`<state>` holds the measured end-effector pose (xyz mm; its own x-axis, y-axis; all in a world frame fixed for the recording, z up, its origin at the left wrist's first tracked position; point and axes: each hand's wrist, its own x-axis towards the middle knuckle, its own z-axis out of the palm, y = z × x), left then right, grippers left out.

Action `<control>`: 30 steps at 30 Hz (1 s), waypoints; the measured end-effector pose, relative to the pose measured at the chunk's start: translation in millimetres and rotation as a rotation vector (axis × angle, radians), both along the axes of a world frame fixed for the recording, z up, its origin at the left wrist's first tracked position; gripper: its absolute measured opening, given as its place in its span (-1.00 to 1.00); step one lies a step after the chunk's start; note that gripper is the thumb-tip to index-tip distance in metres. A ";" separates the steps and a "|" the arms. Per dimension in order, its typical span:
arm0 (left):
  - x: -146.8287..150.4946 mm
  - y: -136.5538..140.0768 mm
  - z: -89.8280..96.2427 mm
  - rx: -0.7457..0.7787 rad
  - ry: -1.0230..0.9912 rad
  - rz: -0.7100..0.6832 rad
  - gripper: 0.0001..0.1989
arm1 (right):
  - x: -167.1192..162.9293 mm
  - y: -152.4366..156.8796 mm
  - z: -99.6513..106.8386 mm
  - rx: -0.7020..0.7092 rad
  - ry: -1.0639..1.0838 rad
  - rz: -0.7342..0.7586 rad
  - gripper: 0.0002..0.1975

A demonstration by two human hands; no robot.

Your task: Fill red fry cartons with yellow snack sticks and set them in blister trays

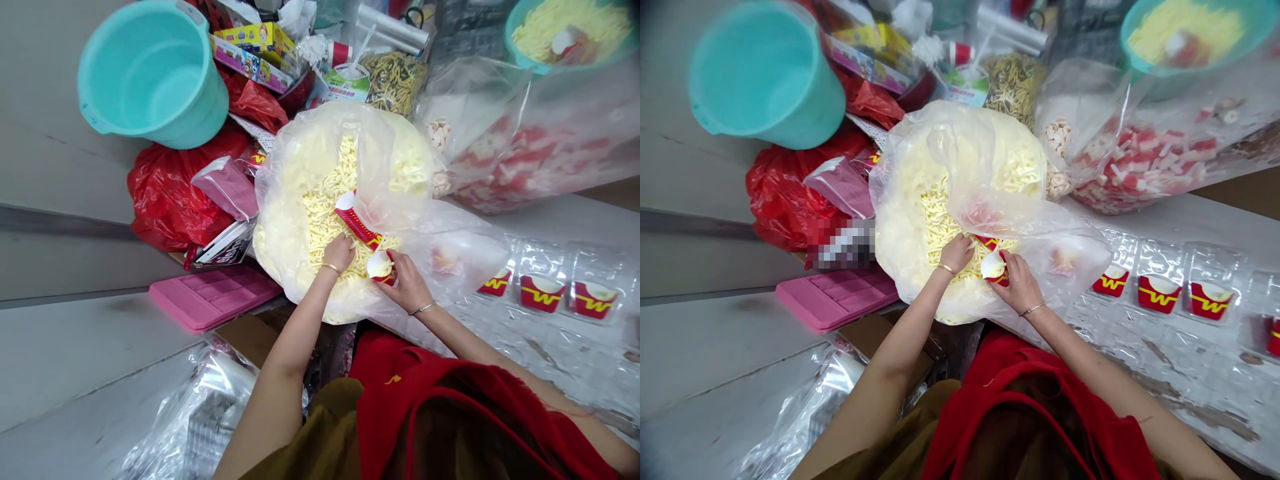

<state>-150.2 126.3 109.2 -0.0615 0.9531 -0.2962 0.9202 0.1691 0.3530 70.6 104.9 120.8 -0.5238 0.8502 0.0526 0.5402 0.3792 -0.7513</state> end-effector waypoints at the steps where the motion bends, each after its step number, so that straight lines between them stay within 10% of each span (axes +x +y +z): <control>1: 2.1 1.1 0.1 -0.007 0.006 0.027 -0.92 | 0.7 0.1 0.2 0.001 -0.002 -0.001 -0.29; 9: 14.0 -25.4 66.1 -0.028 -0.552 0.123 -0.79 | -8.8 -3.3 8.2 0.003 -0.054 -0.003 -0.29; 15: 72.6 -57.8 114.4 0.127 -0.042 -0.135 -0.77 | -12.7 -10.6 22.2 0.035 0.019 -0.024 -0.33; 24: 128.3 -59.2 107.3 0.404 -0.242 -0.209 -0.88 | 32.4 -24.2 50.2 0.067 0.116 -0.158 -0.35; 30: 232.6 -20.4 90.9 0.579 -0.246 -0.453 -0.79 | 132.5 -10.1 51.4 0.167 0.079 -0.490 -0.36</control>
